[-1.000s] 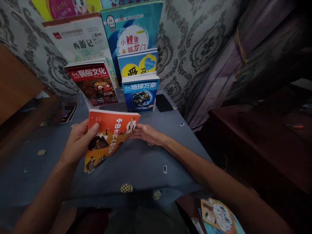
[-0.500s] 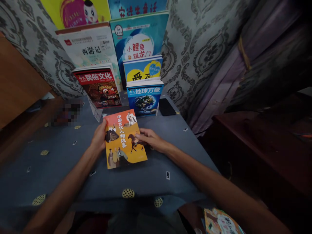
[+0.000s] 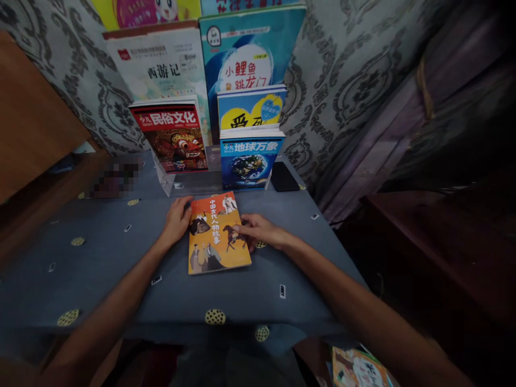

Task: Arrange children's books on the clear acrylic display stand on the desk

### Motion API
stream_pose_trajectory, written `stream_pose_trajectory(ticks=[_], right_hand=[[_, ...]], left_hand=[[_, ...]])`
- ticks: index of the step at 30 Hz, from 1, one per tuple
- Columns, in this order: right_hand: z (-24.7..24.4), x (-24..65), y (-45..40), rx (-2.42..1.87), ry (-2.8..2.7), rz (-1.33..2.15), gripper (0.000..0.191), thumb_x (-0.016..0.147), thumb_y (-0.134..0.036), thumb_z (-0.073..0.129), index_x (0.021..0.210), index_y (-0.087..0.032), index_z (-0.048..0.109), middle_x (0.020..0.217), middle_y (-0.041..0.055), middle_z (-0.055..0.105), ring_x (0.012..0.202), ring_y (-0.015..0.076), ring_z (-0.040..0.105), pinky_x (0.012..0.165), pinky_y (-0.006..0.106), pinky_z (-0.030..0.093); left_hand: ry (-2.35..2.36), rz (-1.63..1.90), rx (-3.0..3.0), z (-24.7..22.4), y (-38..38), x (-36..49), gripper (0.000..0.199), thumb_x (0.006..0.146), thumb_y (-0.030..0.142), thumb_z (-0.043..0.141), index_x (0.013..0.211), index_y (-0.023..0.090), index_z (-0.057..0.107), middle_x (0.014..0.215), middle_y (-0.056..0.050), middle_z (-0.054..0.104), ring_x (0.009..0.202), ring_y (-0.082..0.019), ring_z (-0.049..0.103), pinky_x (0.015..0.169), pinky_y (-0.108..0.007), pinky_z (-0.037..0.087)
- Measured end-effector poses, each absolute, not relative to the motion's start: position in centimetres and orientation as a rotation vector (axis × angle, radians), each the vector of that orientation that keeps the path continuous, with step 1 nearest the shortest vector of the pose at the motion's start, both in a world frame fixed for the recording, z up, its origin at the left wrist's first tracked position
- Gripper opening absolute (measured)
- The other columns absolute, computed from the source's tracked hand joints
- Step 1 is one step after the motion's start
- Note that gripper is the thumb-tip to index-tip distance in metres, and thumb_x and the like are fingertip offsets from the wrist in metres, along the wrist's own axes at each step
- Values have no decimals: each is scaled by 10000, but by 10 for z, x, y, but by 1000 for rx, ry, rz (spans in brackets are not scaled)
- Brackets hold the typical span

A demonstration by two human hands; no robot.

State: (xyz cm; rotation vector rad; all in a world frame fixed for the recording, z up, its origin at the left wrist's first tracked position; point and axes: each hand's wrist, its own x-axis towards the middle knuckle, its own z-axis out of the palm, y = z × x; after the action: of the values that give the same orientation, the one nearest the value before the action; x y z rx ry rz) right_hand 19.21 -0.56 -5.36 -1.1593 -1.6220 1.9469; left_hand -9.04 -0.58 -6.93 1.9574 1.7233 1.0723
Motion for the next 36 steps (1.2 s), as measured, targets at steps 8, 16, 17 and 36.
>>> stream_pose_trajectory(ticks=[8,16,17,36], right_hand=[[-25,191,-2,-1232,-2103,898,301,965,-377,494,798,-192,662,751,58,715,671,198,681,682,339,520],[-48,81,0,-551,-2727,630,305,977,-253,510,1237,-143,626,1376,178,608,1321,299,536,1133,509,394],[-52,73,3,-546,-2737,599,312,981,-256,510,1246,-132,616,1401,189,587,1345,298,516,1152,515,377],[-71,160,61,-824,-2114,1089,519,1012,-530,386,1371,-203,567,1371,118,639,1286,260,579,1115,491,417]], left_hand=[[1695,998,2011,-68,-12,-93,546,882,164,391,1428,156,410,1260,-133,669,1215,-257,604,1101,-482,420],[1660,1086,1883,-67,-4,-103,573,842,150,403,1415,149,403,1156,-126,724,1068,-252,669,1063,-493,448],[1653,1089,1867,-68,-3,-104,570,842,155,406,1412,155,407,1153,-125,725,1039,-248,678,1053,-488,459],[1711,767,2333,-64,-8,-93,374,975,347,407,1228,176,621,1322,-128,653,1365,-302,471,1154,-516,337]])
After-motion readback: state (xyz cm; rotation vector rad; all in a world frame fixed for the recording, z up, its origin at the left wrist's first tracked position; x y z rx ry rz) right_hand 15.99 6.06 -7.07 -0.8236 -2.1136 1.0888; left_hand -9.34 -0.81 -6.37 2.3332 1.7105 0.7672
